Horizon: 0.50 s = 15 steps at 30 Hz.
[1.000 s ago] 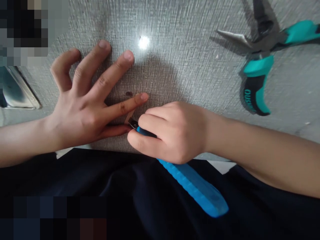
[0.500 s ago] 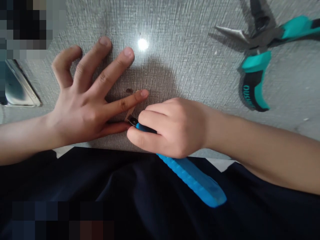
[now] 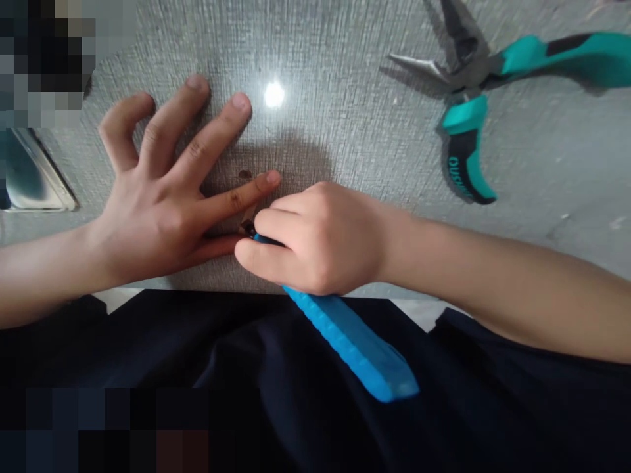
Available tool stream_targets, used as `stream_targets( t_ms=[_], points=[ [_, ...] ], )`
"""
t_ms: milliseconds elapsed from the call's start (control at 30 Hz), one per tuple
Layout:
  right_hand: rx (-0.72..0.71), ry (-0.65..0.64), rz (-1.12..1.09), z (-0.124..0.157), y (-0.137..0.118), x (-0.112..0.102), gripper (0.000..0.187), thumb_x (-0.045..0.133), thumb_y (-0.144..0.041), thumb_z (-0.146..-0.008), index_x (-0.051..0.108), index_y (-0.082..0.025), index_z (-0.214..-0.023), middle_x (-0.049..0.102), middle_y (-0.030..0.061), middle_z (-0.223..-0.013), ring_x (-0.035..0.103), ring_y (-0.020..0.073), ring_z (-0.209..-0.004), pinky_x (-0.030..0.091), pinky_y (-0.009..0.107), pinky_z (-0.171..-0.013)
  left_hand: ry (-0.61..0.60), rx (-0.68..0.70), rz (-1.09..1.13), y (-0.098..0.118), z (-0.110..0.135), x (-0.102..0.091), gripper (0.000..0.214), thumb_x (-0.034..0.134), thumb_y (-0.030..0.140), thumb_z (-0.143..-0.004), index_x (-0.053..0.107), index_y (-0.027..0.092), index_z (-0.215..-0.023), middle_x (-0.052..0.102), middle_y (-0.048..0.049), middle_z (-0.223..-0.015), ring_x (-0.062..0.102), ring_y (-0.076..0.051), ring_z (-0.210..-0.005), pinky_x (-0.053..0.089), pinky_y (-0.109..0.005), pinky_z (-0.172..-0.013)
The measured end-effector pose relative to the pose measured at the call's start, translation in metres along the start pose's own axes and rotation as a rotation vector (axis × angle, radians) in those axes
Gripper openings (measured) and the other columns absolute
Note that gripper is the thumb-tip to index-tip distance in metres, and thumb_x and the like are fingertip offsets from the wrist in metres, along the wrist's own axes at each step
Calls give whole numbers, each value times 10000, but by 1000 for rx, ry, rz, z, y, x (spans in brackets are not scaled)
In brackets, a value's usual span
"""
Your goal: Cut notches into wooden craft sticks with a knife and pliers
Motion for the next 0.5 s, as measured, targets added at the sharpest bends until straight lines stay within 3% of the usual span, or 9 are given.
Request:
stream_targets(
  t_ms=[100,167,367,433,500],
  points=[
    [-16,18,86,4,-1,4,305,496,-128,-1187,776,-248,-1201,589,-3,-831,545,189,-752,409,370,-661,-33,17,-6,-8,5,19,776,454,699,-1222,331,390,-1923,315,-28,-2036,18,-426,-1935,91,-899,-1457],
    [-53,76,155,8,-3,4,237,563,-122,-1172,761,-236,-1234,623,-9,-852,581,182,-773,435,351,-681,-65,11,-2,-10,5,25,814,464,723,-1198,348,358,-1916,303,-28,-2037,-40,-426,-1927,49,-904,-1455],
    [-150,201,227,20,-9,6,170,637,-177,-1174,758,-256,-1264,683,-21,-864,634,175,-757,477,334,-693,-83,-76,86,-7,-2,6,848,685,706,-1100,441,428,-1863,339,-31,-2031,163,-491,-1906,154,-892,-1454],
    [-168,265,246,22,-9,7,191,583,-333,-1233,767,-280,-1239,677,-19,-836,628,183,-726,490,356,-677,-104,-93,118,-7,-5,2,863,747,669,-1070,456,457,-1854,343,-48,-2033,201,-514,-1905,168,-878,-1462],
    [-222,370,227,26,-10,5,365,515,-544,-1258,767,-289,-1186,660,-13,-799,609,191,-681,476,374,-639,-134,-101,139,-9,-7,2,903,772,652,-1050,441,452,-1867,312,-80,-2044,214,-542,-1903,165,-879,-1464]
  ],
)
Point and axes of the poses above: each hand's wrist, its own z-axis away from the middle knuckle, its own x-axis out of the palm, y = z × x, the point moved 9 cm from there along -z, towards the middle knuckle
